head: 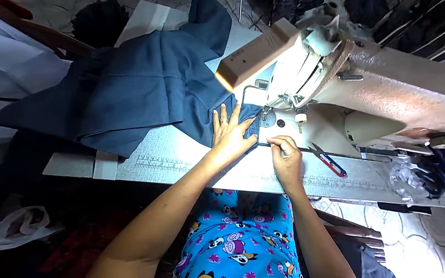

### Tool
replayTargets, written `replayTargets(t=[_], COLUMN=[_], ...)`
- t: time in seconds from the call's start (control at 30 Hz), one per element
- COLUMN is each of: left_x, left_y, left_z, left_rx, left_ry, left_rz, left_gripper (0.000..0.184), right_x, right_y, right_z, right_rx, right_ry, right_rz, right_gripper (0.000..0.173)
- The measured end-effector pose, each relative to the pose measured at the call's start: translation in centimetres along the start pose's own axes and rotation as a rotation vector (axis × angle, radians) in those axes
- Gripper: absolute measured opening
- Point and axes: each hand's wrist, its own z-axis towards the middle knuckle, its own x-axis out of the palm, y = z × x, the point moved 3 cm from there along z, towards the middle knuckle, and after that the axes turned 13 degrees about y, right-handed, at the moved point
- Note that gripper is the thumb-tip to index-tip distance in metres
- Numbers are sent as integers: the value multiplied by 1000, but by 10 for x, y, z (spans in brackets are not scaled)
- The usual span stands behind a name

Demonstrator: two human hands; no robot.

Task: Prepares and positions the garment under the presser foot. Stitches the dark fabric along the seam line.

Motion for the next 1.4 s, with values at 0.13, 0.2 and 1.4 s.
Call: replayTargets(t=[0.13,0.2,1.4], left_x=[-2,-1,-11], left_y=[-7,-8,-16], left_z=[2,4,48], left_rx=[-5,-3,-36], left_ry=[-7,-10,139], left_rz=[-19,-16,-6], left_gripper=[49,50,60], right_x=[-4,-9,-9], right_y=[2,3,-18], right_z=[7,18,45], right_rx=[-19,-64,-51], right_ry=[79,120,199], right_rz=[-39,-91,-496], right_gripper=[23,28,43])
